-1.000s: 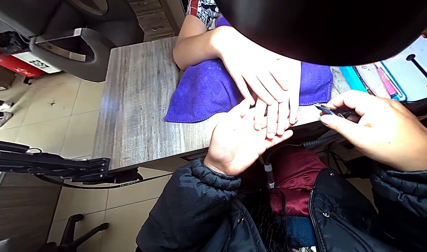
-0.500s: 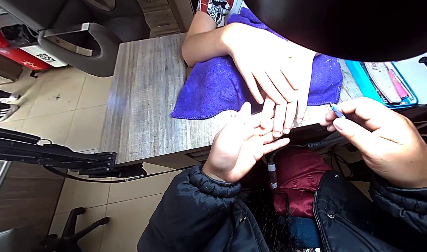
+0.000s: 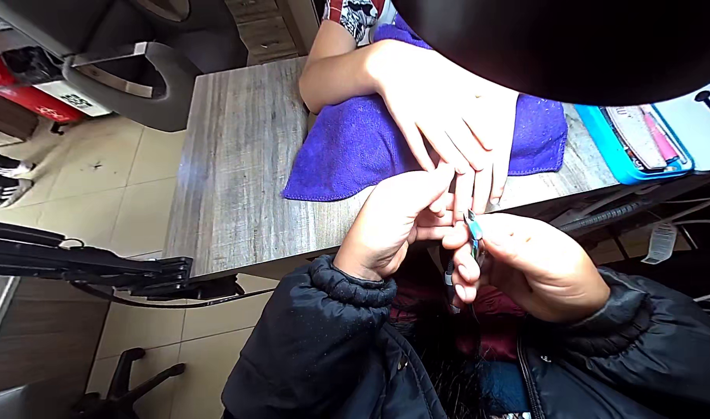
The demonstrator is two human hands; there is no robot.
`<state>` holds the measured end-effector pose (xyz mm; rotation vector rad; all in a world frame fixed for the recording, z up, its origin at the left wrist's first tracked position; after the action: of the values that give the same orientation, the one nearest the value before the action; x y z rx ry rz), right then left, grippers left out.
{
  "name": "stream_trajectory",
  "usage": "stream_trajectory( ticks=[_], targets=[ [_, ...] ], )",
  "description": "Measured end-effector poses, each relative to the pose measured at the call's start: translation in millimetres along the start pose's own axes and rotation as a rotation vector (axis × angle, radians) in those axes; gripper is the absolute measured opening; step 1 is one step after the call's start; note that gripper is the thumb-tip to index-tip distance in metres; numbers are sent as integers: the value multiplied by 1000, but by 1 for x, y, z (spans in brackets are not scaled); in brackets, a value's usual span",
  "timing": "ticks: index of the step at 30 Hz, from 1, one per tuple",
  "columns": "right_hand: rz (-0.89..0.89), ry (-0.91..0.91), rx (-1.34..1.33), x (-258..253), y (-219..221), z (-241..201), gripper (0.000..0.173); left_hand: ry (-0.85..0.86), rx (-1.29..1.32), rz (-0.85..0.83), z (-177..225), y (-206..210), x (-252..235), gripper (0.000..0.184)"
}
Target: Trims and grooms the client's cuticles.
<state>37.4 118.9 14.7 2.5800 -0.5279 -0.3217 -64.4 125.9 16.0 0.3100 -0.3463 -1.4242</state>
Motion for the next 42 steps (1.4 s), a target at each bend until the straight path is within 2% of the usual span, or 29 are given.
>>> stream_trajectory(
  ticks=[2, 9, 22, 28, 42],
  targets=[
    [50, 17, -24, -4, -3, 2, 34, -5, 44, -35, -2, 1, -1, 42],
    [123, 56, -41, -9, -5, 13, 33, -31, 37, -6, -5, -3, -3, 36],
    [211, 56, -27, -11, -7, 13, 35, 5, 9, -6, -4, -2, -2, 37],
    [145, 68, -73, -10, -5, 18, 33, -5, 31, 2, -4, -2, -2, 37],
    [179, 74, -48, -12, -7, 15, 34, 20, -22, -7, -3, -3, -2, 36]
  ],
)
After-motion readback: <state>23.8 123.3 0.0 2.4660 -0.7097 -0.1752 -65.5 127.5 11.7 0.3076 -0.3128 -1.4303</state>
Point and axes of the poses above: each hand's wrist, its own x-axis away from the middle knuckle, its own y-axis out of the palm, z = x × y, the point moved 10 cm from there along -x, towards the middle knuckle, and after that the axes turned 1 degree about -y, right-handed, at the moved point
